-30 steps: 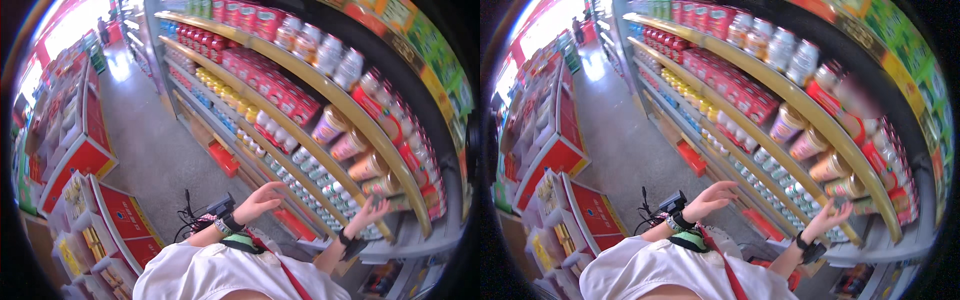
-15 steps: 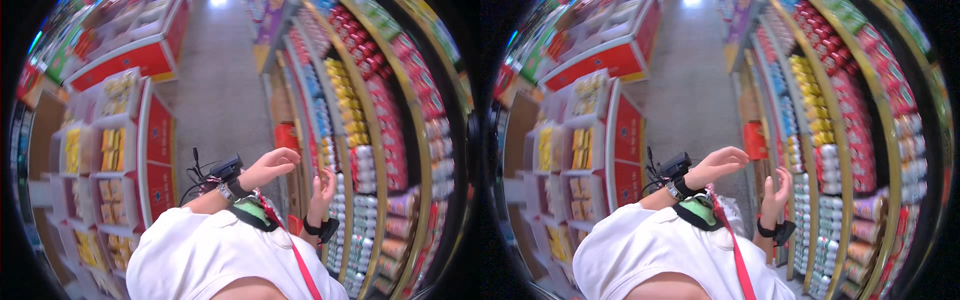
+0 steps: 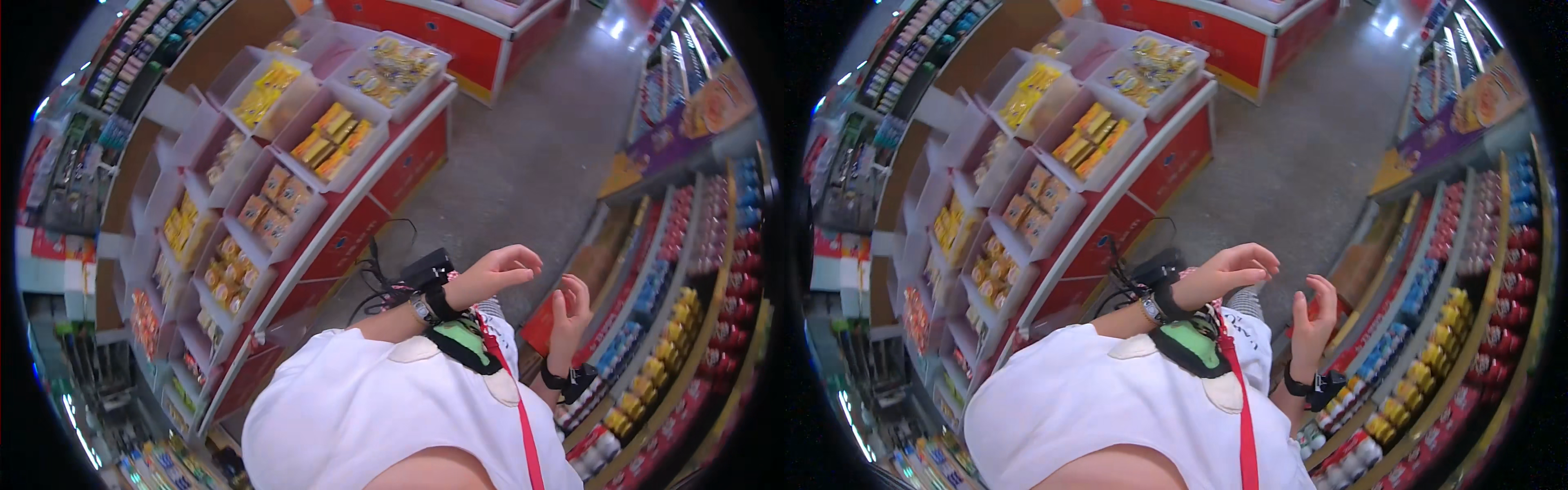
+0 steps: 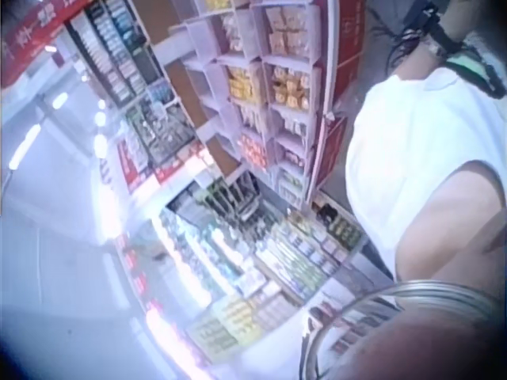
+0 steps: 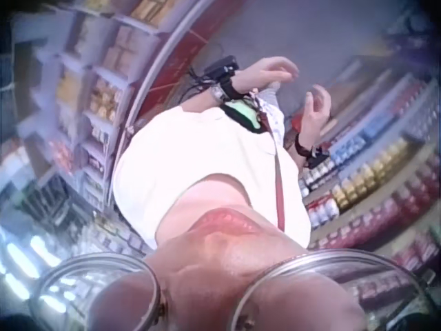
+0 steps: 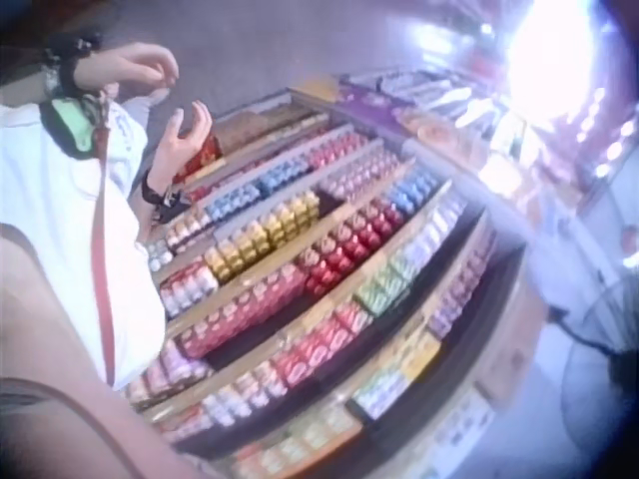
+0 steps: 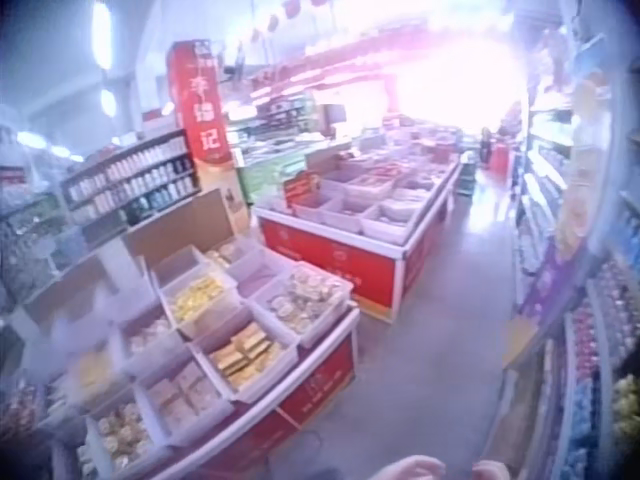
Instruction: Restocking cups of drinks onto a supermarket shelf.
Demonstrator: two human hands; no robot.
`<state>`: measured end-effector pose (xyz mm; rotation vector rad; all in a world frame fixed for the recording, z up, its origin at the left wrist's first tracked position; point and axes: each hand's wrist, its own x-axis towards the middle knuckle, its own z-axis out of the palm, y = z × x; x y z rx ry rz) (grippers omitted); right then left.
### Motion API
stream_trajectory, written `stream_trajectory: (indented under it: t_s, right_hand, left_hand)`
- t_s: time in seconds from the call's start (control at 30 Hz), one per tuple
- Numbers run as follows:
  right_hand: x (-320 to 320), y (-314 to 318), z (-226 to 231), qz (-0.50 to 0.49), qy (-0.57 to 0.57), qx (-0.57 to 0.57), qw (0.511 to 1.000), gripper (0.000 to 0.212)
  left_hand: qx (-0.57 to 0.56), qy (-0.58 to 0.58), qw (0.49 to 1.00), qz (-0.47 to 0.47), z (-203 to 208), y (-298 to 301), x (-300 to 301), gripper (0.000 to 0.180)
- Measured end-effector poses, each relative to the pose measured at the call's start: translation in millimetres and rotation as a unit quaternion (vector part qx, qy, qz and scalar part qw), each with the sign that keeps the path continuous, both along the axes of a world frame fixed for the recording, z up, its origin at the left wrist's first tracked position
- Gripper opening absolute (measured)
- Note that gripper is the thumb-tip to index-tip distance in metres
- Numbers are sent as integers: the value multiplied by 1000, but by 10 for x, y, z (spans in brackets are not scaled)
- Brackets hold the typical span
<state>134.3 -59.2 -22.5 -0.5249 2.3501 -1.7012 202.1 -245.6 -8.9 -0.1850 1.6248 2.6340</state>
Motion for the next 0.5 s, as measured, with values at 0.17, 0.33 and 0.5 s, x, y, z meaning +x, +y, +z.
stream_trajectory:
  t_s: [0.17,0.33,0.5]
  right_hand:
    - [-792,-65,8,71,11,23,997,23]
    - [-1668,-18,-42,98,7,9,995,22]
    - [-2462,-111,-40,106,10,31,994,22]
  left_hand:
    - [-15,-12,998,55,45,-33,-586,26]
    - [-28,-27,995,87,102,19,-1331,25]
    - [-4,-39,993,109,146,-1,-1845,26]
